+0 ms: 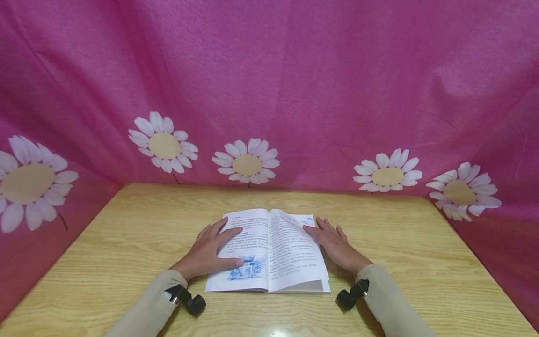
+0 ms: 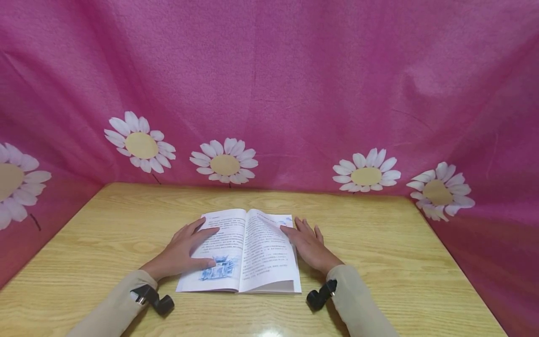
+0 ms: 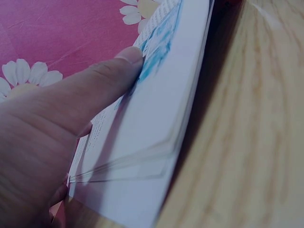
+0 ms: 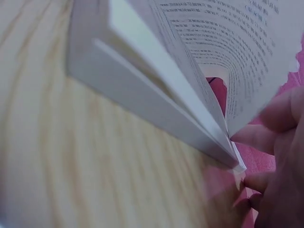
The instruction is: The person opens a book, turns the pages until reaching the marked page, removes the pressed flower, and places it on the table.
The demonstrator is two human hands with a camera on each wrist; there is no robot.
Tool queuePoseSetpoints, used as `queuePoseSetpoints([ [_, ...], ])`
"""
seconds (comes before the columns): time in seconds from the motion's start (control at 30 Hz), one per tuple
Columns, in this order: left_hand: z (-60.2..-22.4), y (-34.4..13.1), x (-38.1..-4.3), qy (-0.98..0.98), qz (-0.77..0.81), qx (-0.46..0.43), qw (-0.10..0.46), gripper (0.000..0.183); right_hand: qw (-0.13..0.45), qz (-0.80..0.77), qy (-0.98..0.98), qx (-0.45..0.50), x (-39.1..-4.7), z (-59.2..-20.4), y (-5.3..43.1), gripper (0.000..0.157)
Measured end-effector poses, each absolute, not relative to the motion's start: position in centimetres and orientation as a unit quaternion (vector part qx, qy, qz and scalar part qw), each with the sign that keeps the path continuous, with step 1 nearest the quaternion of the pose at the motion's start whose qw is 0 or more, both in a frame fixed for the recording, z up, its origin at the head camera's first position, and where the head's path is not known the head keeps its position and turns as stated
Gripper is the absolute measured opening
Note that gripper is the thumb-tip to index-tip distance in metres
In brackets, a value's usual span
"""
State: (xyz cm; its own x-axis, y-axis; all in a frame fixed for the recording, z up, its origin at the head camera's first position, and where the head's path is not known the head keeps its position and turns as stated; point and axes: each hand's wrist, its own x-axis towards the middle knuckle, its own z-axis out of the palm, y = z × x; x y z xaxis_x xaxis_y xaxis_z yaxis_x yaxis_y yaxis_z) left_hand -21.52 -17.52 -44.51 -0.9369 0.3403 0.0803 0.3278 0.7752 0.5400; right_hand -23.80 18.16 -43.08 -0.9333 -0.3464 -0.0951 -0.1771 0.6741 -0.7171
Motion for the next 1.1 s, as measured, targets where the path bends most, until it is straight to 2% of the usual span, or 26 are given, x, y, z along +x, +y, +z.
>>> queuePoseSetpoints([
  [0.17,-44.53,-17.58,-21.55,0.943,0.283,0.173,0.013,0.089,0.097,-0.349,0.913,-0.188,-23.81,-43.16,18.37,0.046],
  [0.63,-44.45,-17.57,-21.53,0.944,0.284,0.166,0.02,0.089,0.071,-0.33,0.918,-0.209,-23.78,-43.2,18.64,0.043],
  [1.1,-44.6,-17.72,-21.58,0.94,0.286,0.185,0.011,0.089,0.058,-0.419,0.889,-0.177,-23.96,-42.89,18.62,0.071],
])
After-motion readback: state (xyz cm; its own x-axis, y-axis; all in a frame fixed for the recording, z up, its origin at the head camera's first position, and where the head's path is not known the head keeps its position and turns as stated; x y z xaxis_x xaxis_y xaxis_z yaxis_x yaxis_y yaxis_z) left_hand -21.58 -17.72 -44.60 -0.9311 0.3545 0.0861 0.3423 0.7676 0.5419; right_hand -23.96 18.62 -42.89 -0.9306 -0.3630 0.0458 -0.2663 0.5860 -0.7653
